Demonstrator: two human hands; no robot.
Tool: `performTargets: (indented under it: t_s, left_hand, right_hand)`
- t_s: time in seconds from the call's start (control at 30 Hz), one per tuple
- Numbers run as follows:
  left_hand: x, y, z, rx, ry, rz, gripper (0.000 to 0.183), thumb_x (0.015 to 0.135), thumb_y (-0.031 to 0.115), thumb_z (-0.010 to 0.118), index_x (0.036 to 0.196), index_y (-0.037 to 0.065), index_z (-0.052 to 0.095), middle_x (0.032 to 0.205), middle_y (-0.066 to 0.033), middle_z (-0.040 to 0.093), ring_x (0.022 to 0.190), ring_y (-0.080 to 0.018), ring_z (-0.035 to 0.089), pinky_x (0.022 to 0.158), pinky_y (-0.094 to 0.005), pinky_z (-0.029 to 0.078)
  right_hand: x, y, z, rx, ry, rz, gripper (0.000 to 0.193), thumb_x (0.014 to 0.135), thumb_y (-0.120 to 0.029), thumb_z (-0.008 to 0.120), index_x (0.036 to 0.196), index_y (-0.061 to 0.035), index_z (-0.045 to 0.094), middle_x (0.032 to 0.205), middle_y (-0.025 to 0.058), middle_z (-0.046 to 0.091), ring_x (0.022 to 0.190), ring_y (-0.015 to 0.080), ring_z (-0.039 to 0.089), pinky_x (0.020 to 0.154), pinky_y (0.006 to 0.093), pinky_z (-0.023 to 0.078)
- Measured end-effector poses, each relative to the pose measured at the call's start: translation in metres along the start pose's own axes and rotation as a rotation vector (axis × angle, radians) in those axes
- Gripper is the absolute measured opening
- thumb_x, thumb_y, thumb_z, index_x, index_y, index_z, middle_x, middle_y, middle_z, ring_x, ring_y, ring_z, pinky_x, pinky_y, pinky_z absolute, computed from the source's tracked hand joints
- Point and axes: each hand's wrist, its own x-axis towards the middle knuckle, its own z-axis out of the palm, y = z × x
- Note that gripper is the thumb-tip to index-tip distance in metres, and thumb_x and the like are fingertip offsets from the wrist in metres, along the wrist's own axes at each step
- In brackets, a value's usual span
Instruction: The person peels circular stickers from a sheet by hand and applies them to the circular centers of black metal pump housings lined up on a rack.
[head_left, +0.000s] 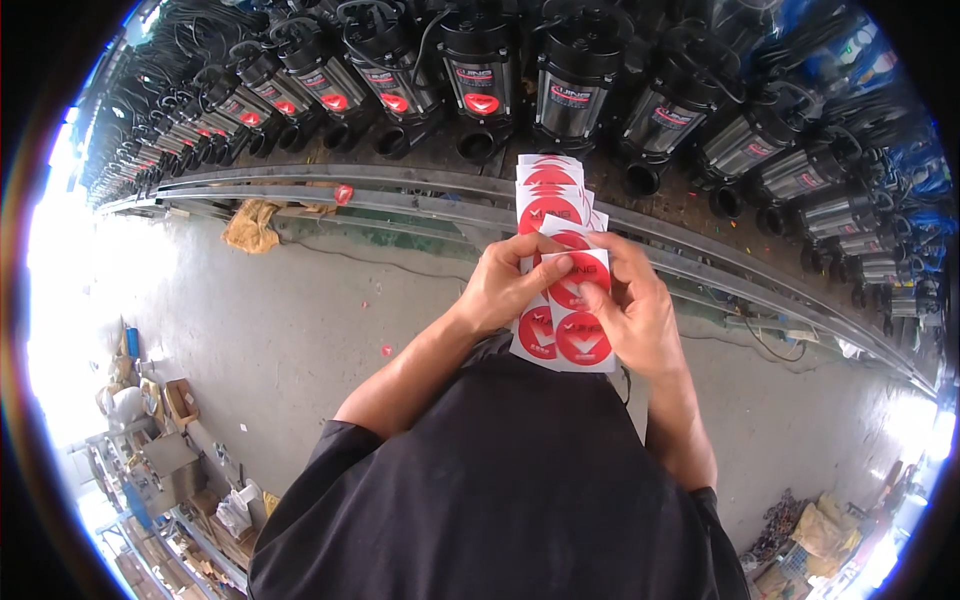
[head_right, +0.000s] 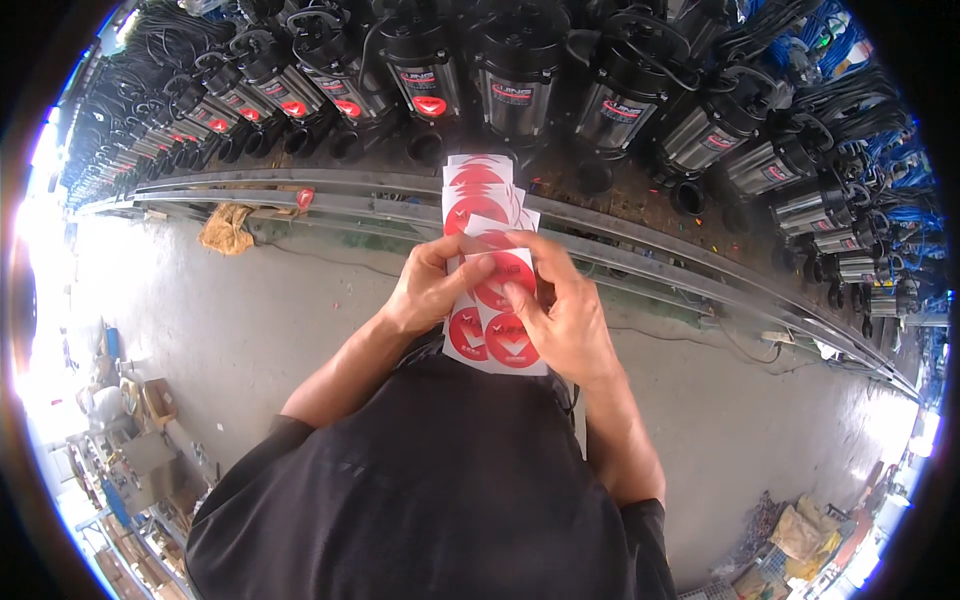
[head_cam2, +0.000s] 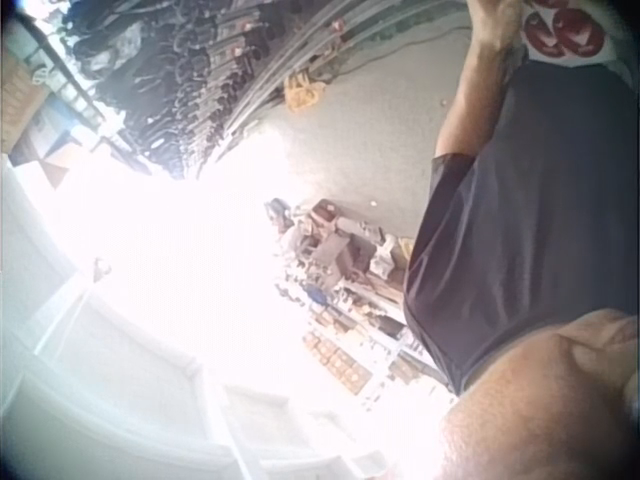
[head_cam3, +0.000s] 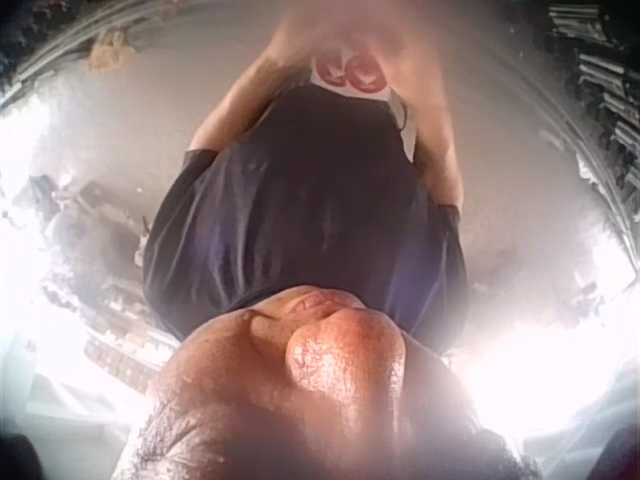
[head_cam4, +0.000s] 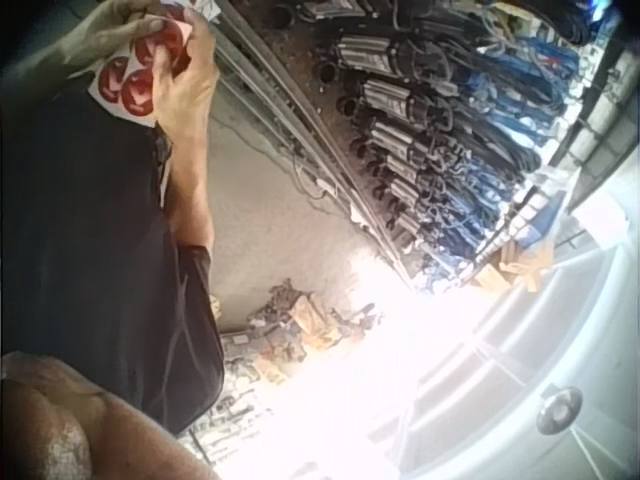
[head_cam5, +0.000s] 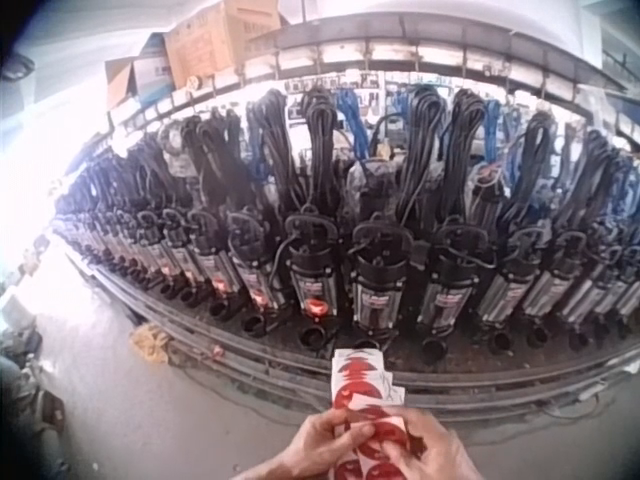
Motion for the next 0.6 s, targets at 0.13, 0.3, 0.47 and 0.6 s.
performTargets:
  t_s: [0.13,0.3,0.47,0.6]
  left_hand:
    - [-0.001,-0.004,0.000,-0.021,0.035,0.081,0.013,0.104,0.011,0.072,0.108,0.000,0.074,0.100,-0.0008,0.075,0.094,-0.0077,0.065,0.084,-0.0269,0.055]
    - [-0.004,0.002,-0.007,0.136,-0.004,0.162,0.011,0.101,0.011,0.076,0.108,0.002,0.076,0.099,-0.0034,0.077,0.094,-0.0096,0.067,0.084,-0.0289,0.056]
    - [-0.003,0.009,-0.011,0.343,-0.008,0.341,0.017,0.095,0.016,0.082,0.107,0.004,0.078,0.094,-0.0081,0.076,0.081,-0.0161,0.068,0.070,-0.0302,0.052]
    - [-0.003,0.004,-0.014,0.393,-0.023,0.355,0.016,0.094,0.011,0.082,0.108,0.006,0.078,0.093,-0.0067,0.077,0.081,-0.0146,0.068,0.071,-0.0300,0.052]
  right_hand:
    - [0.000,0.005,0.005,0.079,0.071,-0.033,0.033,0.099,-0.003,0.074,0.129,-0.0017,0.063,0.094,0.0035,0.073,0.072,0.0044,0.057,0.066,0.0220,0.047]
    - [-0.001,0.008,0.007,0.112,0.077,-0.018,0.031,0.099,-0.004,0.074,0.128,-0.0014,0.063,0.101,0.0037,0.075,0.078,0.0043,0.060,0.071,0.0215,0.049]
    - [-0.002,0.007,0.010,0.127,0.099,0.020,0.026,0.100,-0.002,0.072,0.124,-0.0021,0.065,0.097,0.0005,0.072,0.079,0.0032,0.059,0.072,0.0208,0.048]
    - [-0.003,0.009,0.011,0.138,0.098,0.061,0.018,0.099,0.001,0.071,0.117,-0.0025,0.067,0.090,-0.0025,0.067,0.076,0.0025,0.057,0.069,0.0203,0.047]
